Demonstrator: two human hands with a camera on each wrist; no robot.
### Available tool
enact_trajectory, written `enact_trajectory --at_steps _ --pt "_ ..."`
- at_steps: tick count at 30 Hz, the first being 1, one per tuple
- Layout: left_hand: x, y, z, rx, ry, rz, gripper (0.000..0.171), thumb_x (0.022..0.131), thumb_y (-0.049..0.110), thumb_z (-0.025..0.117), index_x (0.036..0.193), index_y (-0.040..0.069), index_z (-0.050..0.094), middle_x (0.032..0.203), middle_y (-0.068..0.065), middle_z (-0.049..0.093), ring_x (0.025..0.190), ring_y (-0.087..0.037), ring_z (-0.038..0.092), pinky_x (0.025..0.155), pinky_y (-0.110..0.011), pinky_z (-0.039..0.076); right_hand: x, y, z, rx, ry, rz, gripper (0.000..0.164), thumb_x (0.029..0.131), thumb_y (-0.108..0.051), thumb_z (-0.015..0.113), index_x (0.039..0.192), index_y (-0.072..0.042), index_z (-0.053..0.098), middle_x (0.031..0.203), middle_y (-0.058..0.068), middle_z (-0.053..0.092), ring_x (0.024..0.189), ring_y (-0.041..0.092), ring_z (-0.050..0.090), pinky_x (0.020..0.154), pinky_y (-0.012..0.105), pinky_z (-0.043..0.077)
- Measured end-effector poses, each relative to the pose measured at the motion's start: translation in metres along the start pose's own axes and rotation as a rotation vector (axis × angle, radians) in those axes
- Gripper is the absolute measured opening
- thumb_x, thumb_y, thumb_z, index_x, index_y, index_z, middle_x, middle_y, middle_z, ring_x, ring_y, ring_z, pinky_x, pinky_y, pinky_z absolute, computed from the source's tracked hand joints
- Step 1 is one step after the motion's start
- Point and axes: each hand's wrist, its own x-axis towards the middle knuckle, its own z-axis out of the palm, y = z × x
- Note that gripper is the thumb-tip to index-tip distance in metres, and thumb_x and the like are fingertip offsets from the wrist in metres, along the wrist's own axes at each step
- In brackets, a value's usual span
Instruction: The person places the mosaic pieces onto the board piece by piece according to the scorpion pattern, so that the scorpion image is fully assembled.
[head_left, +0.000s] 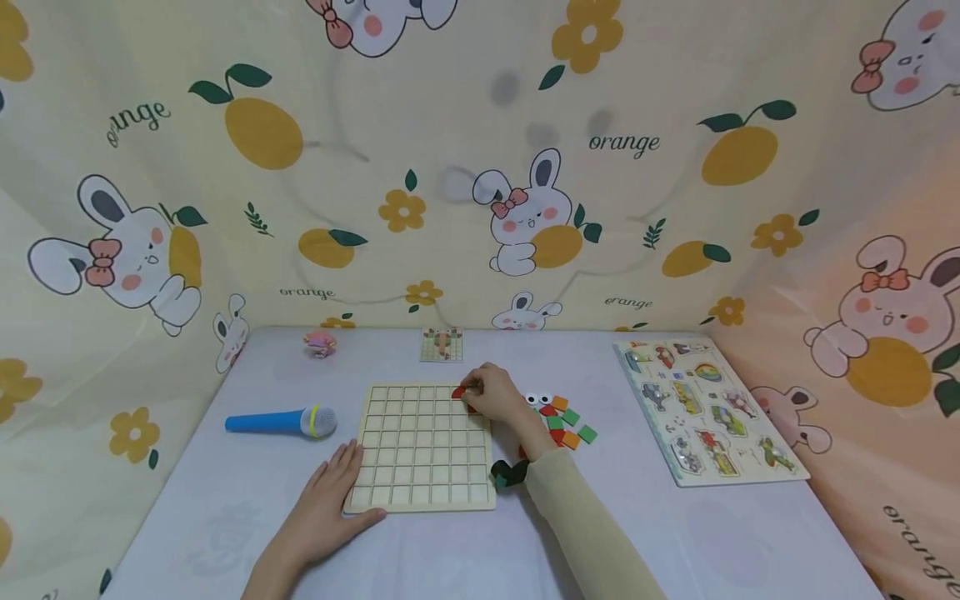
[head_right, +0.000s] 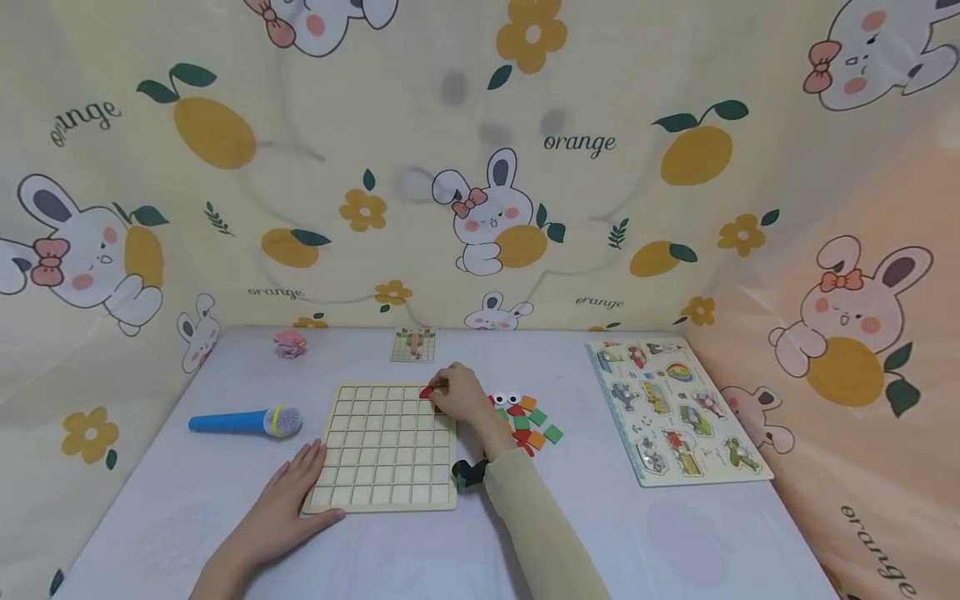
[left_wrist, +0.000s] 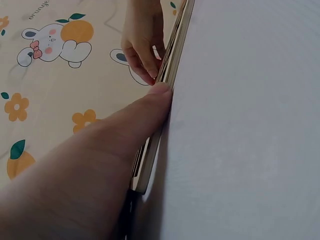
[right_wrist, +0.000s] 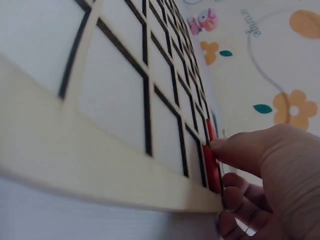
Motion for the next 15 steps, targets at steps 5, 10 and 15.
enact_trajectory --at_steps 5,10,15 --pt "-0.001 -0.002 0.002 0.008 0.025 0.013 0.115 0.088 0.072 0.071 0.166 0.000 0.025 0.175 -0.017 0.021 0.163 -0.040 0.016 0.131 -0.063 0.012 -0.002 0.000 -0.007 0.026 0.023 -0.001 0.036 0.098 -0.014 0.074 0.133 -0.005 0.072 0.111 0.012 0.067 0.091 0.022 0.061 0.078 0.036 0.056" --pt "-0.001 -0.003 0.005 0.012 0.017 0.012 0.115 0.089 0.073 0.070 0.167 0.001 0.024 0.175 -0.016 0.019 0.163 -0.039 0.015 0.131 -0.062 0.011 -0.014 0.006 -0.029 0.100 0.120 0.025 0.051 0.100 -0.019 0.074 0.147 -0.005 0.062 0.119 0.014 0.070 0.099 0.027 0.064 0.080 0.039 0.057" --pt "-0.001 -0.003 0.004 0.019 0.025 0.015 0.115 0.089 0.073 0.069 0.166 0.001 0.025 0.175 -0.016 0.020 0.163 -0.039 0.015 0.131 -0.061 0.011 -0.033 0.025 -0.057 0.118 0.204 0.056 0.050 0.100 -0.021 0.074 0.146 -0.005 0.063 0.125 0.018 0.069 0.110 0.032 0.063 0.091 0.047 0.057"
